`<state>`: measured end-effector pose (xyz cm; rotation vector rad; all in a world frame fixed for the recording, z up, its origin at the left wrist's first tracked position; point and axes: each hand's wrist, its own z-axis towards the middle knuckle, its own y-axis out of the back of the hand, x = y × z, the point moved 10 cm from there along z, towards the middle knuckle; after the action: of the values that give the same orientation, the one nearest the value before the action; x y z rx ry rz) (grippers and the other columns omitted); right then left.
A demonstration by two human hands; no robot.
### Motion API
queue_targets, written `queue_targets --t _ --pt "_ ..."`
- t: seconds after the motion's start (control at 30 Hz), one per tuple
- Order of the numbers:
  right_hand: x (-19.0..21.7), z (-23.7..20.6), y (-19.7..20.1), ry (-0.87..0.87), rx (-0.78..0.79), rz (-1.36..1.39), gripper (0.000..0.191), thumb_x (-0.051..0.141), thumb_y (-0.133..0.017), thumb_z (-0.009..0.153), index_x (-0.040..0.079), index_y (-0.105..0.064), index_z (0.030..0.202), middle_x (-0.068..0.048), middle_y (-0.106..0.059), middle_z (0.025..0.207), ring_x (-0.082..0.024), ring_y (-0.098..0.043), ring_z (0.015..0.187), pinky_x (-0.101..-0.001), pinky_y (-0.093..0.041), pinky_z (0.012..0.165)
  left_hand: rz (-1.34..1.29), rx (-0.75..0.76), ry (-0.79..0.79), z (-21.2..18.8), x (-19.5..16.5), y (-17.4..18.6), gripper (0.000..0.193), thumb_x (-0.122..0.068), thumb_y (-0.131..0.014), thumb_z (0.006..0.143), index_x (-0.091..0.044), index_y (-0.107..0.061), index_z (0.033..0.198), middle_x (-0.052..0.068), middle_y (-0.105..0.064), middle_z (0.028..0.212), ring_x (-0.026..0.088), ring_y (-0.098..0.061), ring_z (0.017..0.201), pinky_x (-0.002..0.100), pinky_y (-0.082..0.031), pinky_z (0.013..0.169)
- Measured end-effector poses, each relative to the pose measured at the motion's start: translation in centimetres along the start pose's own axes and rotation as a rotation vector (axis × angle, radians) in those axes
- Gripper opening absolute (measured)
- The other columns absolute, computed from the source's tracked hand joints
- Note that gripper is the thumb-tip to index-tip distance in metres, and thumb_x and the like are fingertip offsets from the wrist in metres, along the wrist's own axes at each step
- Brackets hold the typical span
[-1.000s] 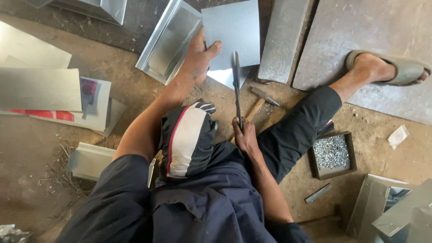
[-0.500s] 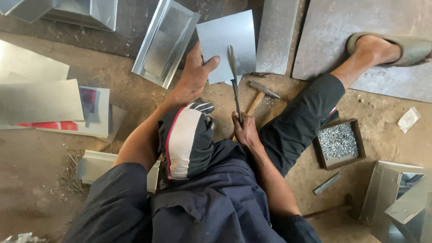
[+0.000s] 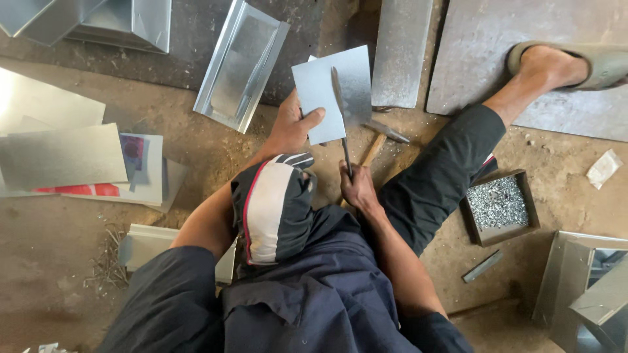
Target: The person sits on the workshop floor and cuts small sheet metal pieces with shears, then fits the pieces into folded sheet metal boxes and hammers tabs and edges flat to secure them, handling a box of small fasteners nearby.
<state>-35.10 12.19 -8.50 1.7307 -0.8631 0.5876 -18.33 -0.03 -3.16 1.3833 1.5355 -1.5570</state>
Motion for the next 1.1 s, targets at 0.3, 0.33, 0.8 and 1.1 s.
queue_targets --t 0.3,0.33,0.8,1.1 --pt "-1.1 1.0 -0.6 -0.01 0.05 0.311 0.042 0.038 -0.053 0.102 0.0 -0.067 0.093 -0.019 -0.064 0.07 -0.039 -0.062 0.064 -0.0476 -0.047 0.06 0.079 -0.027 0.008 -1.3 3.5 1.2 0.048 -0.005 -0.065 0.093 0.001 -0.053 0.139 0.01 -0.068 0.115 0.016 -0.065 0.099 0.035 -0.055 0.084" --pt "-0.3 1.2 -0.3 0.06 0.013 0.233 0.046 0.04 -0.051 0.102 -0.002 -0.067 0.089 -0.019 -0.065 0.066 -0.038 -0.064 0.064 -0.0474 -0.049 0.06 0.015 -0.039 0.08 -1.4 4.5 1.4 0.048 -0.005 -0.064 0.092 0.0 -0.053 0.139 0.01 -0.067 0.113 0.018 -0.064 0.096 0.037 -0.054 0.079" --pt "-3.9 0.1 -2.2 -0.139 0.138 -0.047 0.062 0.047 -0.065 0.095 -0.009 -0.063 0.067 -0.024 -0.054 0.055 -0.029 -0.057 0.052 -0.0483 -0.045 0.055 0.916 -0.508 -0.233 4.7 -12.2 16.5 0.031 -0.012 -0.063 0.1 -0.004 -0.063 0.13 0.019 -0.073 0.12 0.032 -0.071 0.115 0.04 -0.053 0.096" --pt "-2.9 -0.5 -1.7 -0.162 0.207 0.017 0.06 0.047 -0.065 0.094 -0.009 -0.064 0.071 -0.024 -0.056 0.056 -0.025 -0.057 0.055 -0.0462 -0.047 0.056 1.087 -0.442 -0.173 9.5 -11.1 16.1 0.039 -0.014 -0.07 0.093 -0.004 -0.059 0.129 0.022 -0.067 0.126 0.042 -0.061 0.121 0.047 -0.048 0.102"
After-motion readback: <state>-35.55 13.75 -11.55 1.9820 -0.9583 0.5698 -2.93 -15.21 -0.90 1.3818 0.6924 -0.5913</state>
